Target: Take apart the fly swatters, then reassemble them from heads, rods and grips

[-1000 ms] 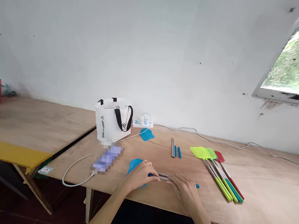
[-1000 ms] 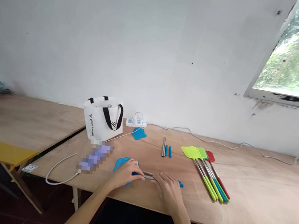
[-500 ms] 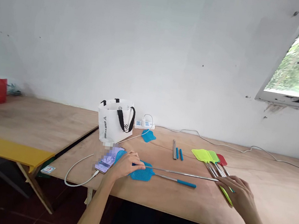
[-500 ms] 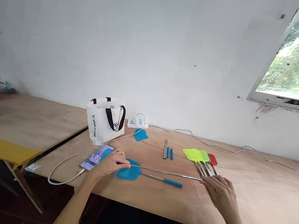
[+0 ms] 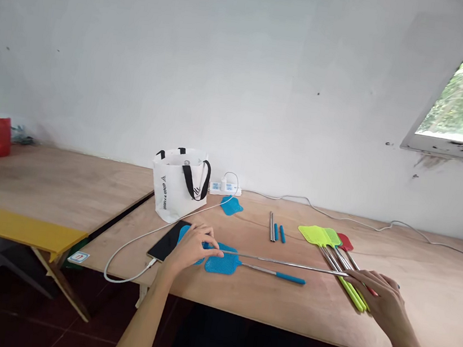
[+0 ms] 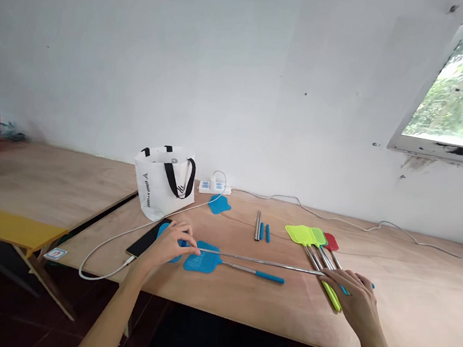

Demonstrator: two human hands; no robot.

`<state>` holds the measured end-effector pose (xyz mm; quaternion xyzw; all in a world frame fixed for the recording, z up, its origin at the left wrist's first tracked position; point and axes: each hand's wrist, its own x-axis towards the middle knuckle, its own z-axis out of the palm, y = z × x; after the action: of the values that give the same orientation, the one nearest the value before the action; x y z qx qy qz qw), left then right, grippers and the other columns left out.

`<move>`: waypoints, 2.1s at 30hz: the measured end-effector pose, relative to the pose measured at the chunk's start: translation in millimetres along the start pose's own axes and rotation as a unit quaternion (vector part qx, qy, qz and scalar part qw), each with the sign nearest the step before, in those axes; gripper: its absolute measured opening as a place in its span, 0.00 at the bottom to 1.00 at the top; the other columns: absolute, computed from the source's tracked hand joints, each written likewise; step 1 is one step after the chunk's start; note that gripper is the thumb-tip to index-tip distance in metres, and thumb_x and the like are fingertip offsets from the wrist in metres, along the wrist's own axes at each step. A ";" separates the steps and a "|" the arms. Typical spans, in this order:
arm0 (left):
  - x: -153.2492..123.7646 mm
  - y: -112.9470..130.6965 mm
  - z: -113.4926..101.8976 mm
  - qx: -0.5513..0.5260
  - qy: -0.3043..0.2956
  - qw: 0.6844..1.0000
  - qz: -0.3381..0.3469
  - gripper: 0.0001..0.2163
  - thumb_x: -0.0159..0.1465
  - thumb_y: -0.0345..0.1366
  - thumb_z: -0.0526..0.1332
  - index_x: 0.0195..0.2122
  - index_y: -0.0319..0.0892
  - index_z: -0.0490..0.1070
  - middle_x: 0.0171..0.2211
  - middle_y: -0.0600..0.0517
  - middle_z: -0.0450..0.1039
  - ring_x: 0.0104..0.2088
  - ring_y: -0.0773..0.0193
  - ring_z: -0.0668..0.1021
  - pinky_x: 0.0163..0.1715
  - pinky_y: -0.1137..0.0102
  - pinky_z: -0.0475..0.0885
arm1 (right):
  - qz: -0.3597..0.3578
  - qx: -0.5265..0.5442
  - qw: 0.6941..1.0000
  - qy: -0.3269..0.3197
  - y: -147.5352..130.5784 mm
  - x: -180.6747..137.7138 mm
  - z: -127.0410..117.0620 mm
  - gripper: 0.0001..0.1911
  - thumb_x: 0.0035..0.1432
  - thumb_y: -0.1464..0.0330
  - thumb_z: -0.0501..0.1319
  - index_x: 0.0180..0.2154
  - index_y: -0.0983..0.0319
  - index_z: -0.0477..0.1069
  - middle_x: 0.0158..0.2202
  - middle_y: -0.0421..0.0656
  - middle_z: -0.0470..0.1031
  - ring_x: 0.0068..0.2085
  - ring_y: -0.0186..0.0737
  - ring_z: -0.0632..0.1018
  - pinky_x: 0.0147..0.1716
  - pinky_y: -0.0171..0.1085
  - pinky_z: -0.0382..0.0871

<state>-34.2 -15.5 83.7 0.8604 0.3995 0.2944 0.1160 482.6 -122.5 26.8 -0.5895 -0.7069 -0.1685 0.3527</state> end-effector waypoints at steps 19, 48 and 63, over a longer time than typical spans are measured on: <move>-2.8 -1.9 -5.8 0.058 -0.010 0.998 0.020 0.16 0.70 0.49 0.61 0.29 0.48 0.80 0.34 0.56 0.77 0.40 0.60 0.72 0.48 0.61 0.57 | 0.051 0.027 0.996 -0.067 -28.4 8.8 6.3 0.32 0.65 0.38 0.49 0.40 0.50 0.82 0.43 0.44 0.83 0.44 0.50 0.81 0.42 0.45 0.70; 7.9 67.1 48.9 0.057 -0.037 0.988 0.142 0.15 0.75 0.41 0.56 0.35 0.48 0.80 0.30 0.52 0.79 0.37 0.59 0.70 0.42 0.59 0.58 | -0.082 0.118 0.983 -0.113 -193.6 31.3 61.5 0.26 0.76 0.58 0.46 0.29 0.58 0.74 0.26 0.41 0.75 0.28 0.39 0.75 0.30 0.35 0.62; 7.8 68.2 61.7 -0.035 -0.069 0.994 0.081 0.12 0.70 0.47 0.61 0.37 0.51 0.83 0.34 0.54 0.82 0.40 0.59 0.73 0.45 0.62 0.61 | -0.075 0.127 0.969 -0.199 -195.5 30.6 52.4 0.19 0.75 0.61 0.49 0.43 0.53 0.78 0.37 0.41 0.82 0.36 0.43 0.81 0.33 0.35 0.68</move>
<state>49.0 -52.0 67.2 0.9037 0.3087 0.2567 0.1488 279.1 -114.9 46.4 -0.5073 -0.8204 0.0171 0.2632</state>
